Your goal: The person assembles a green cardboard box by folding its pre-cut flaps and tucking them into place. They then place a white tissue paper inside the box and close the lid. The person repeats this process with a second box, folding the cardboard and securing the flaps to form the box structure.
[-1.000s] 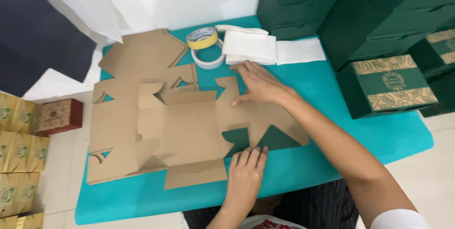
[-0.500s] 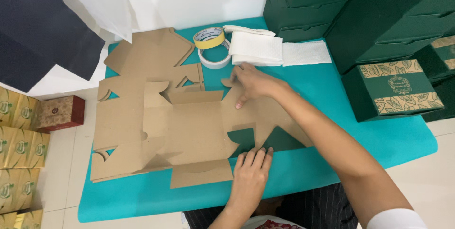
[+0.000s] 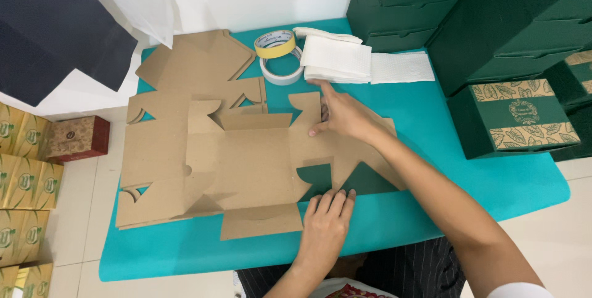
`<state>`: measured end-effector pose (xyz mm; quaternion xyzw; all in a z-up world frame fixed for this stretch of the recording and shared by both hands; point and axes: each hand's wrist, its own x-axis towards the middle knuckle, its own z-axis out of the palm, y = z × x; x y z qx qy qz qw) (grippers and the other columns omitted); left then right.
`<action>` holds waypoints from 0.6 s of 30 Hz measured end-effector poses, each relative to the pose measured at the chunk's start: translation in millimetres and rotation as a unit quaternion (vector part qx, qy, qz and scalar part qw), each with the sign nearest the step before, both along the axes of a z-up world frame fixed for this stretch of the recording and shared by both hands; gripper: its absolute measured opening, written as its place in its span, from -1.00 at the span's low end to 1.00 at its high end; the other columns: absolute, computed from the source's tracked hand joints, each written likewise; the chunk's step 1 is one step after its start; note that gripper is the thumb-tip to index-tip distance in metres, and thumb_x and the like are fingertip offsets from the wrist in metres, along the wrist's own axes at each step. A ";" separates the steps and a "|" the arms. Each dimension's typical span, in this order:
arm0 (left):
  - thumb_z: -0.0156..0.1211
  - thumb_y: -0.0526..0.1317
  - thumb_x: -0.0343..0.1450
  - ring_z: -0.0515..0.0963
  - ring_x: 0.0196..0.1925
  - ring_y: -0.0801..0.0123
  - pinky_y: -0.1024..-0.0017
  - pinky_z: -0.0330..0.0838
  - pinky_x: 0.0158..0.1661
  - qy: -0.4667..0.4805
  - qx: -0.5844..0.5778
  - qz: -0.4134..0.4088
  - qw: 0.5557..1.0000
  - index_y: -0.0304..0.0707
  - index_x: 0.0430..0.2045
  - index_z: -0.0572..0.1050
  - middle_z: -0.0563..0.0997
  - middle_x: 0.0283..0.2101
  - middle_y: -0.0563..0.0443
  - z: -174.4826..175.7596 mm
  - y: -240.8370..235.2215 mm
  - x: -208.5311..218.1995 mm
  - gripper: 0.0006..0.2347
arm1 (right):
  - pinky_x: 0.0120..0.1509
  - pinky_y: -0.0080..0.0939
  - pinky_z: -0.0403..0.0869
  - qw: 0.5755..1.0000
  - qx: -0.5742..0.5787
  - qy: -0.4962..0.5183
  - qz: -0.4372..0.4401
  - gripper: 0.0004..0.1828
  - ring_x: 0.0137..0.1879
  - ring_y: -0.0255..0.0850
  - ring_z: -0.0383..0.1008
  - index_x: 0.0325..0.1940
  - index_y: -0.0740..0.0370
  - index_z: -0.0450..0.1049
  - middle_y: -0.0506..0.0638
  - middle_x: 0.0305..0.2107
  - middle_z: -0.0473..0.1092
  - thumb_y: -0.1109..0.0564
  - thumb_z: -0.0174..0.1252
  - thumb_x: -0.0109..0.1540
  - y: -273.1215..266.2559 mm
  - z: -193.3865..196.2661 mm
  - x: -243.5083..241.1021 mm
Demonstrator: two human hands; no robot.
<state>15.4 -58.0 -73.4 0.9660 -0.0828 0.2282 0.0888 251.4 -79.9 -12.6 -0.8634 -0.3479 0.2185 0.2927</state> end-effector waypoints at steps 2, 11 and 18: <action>0.06 -0.38 0.39 0.45 -0.01 0.21 0.27 0.36 -0.09 -0.004 -0.004 -0.001 1.000 -0.30 0.02 0.48 0.49 -0.07 -0.08 -0.4 -0.5 0.0 -0.70 | -0.26 -0.15 0.39 1.000 0.007 -0.017 -0.005 0.10 -0.31 -0.14 0.54 0.36 -0.04 0.09 -0.01 -0.42 0.51 -0.01 0.56 -0.14 -4.0 -9.6 0.9; 0.09 -0.38 0.41 0.44 -0.02 0.19 0.25 0.36 -0.09 0.009 0.000 0.001 1.000 -0.27 0.03 0.47 0.47 -0.05 -0.07 -1.2 -0.1 -1.3 -0.71 | -0.36 -0.33 0.23 0.991 0.106 -0.076 0.040 -0.38 -0.51 -0.35 0.39 0.16 -0.11 0.40 -0.14 -0.59 0.42 -0.03 0.44 0.05 -18.2 -9.3 -7.3; 0.04 -0.37 0.40 0.45 -0.03 0.20 0.28 0.34 -0.11 -0.004 -0.002 0.000 1.000 -0.28 0.00 0.50 0.48 -0.08 -0.06 1.0 0.3 0.7 -0.72 | 0.01 -0.10 0.24 0.924 0.010 -0.305 0.230 -0.55 0.08 -0.20 0.41 0.16 0.01 0.46 -0.15 -0.07 0.50 0.27 -0.04 0.22 -30.9 8.4 -20.9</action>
